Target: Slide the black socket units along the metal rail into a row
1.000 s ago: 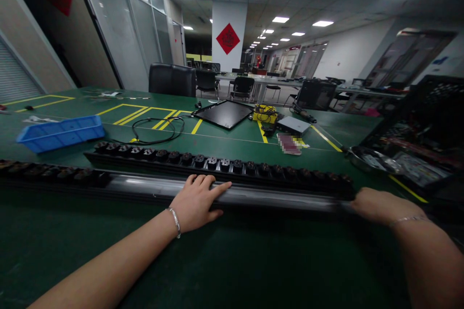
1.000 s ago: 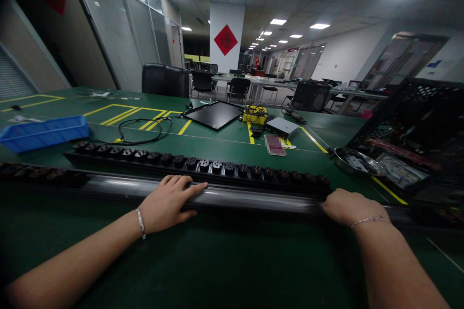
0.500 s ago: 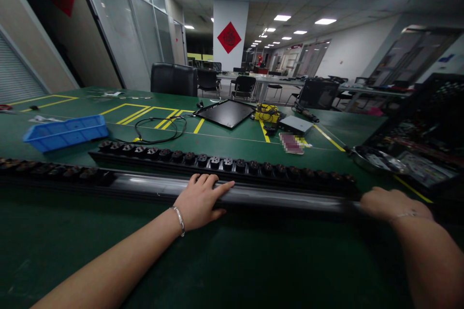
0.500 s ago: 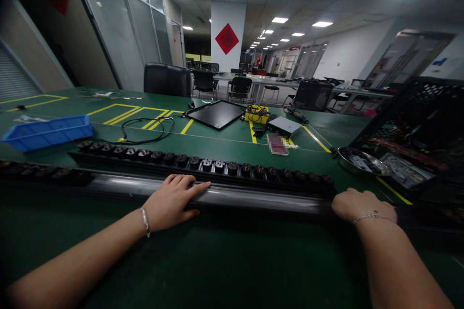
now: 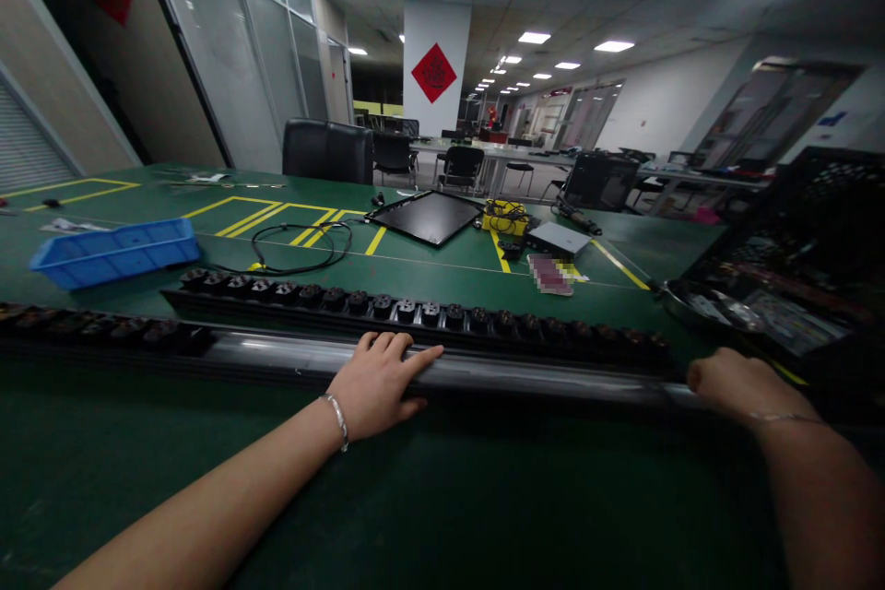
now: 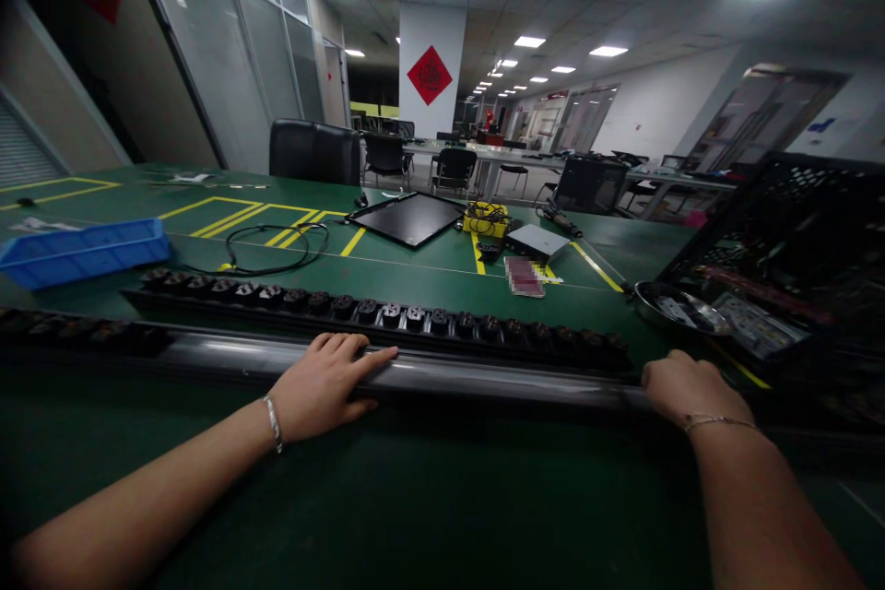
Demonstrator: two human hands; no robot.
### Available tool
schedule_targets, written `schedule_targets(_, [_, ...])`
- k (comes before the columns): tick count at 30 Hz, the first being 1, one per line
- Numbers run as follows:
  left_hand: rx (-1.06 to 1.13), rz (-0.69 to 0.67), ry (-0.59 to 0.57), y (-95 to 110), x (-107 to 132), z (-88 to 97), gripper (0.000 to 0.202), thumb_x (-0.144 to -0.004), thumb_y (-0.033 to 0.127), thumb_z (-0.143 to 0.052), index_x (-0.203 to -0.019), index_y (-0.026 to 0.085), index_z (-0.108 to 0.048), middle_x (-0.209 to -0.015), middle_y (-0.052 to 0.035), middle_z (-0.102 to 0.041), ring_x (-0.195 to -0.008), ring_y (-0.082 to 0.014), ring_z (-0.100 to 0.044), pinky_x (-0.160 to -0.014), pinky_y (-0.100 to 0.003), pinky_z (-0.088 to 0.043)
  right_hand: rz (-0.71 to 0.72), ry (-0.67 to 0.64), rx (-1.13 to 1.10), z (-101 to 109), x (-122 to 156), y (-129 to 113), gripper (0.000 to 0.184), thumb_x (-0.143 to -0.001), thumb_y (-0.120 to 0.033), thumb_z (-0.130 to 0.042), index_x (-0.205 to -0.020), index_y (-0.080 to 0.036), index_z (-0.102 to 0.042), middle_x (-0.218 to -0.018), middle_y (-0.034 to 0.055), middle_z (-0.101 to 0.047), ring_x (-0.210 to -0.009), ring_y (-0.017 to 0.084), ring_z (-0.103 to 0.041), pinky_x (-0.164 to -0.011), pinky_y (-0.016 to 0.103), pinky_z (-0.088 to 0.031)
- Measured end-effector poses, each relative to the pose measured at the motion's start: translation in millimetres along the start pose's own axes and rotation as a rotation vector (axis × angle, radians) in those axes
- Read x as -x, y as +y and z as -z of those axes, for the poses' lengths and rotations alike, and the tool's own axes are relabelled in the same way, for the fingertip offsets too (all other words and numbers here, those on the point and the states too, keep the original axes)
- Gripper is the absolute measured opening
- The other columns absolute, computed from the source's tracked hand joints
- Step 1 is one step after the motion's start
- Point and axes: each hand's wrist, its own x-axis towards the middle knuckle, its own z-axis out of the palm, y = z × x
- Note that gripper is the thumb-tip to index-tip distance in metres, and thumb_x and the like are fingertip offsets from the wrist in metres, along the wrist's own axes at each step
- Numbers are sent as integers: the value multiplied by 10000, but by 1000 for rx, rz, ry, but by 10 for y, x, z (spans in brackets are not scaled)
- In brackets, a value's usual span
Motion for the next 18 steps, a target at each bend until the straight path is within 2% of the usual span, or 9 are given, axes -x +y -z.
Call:
schedule_targets(2, [-1, 1, 0, 0, -2, 4, 693, -735, 456, -624, -1359, 364, -336, -1196, -85, -490, -1108, -280, -457, -940, -443, -329, -24, -15, 10, -3, -16, 51, 201, -728, -186, -463, -800, -203, -650, -924, 130, -523, -859, 270, -568, -695, 338, -435])
schedule_targets(6, [-2, 4, -7, 0, -3, 8, 692, -738, 460, -619, -1361, 364, -331, -1206, -88, -487, -1115, -282, -455, -948, -453, -324, -162, -4, 12, 6, -35, 104, 301, -759, -186, -400, -971, -159, -612, -952, 172, -488, -862, 307, -579, -656, 353, -440])
schedule_targets(12, [1, 6, -8, 1, 1, 6, 686, -743, 452, -615, -1362, 362, -331, -1218, -86, -482, -1126, -282, -447, -959, -449, -314, -264, 59, -19, 0, 3, 168, 404, -802, -214, -337, -1101, -116, -591, -1042, 242, -459, -950, 355, -544, -641, 403, -438])
schedule_targets(16, [5, 4, -11, 1, 1, 14, 686, -742, 448, -616, -1361, 359, -333, -1218, -86, -483, -1122, -283, -449, -958, -452, -315, -381, 177, -59, -175, -36, 357, 506, -848, -259, -218, -1170, -97, -574, -1060, 274, -440, -991, 381, -486, -615, 443, -421])
schedule_targets(18, [4, 4, -12, 2, 0, 16, 682, -746, 450, -612, -1362, 357, -333, -1216, -86, -485, -1119, -281, -451, -956, -450, -316, -430, 286, -46, -324, -115, 509, 515, -848, -292, -233, -1165, -108, -595, -1034, 289, -432, -997, 388, -468, -600, 457, -411])
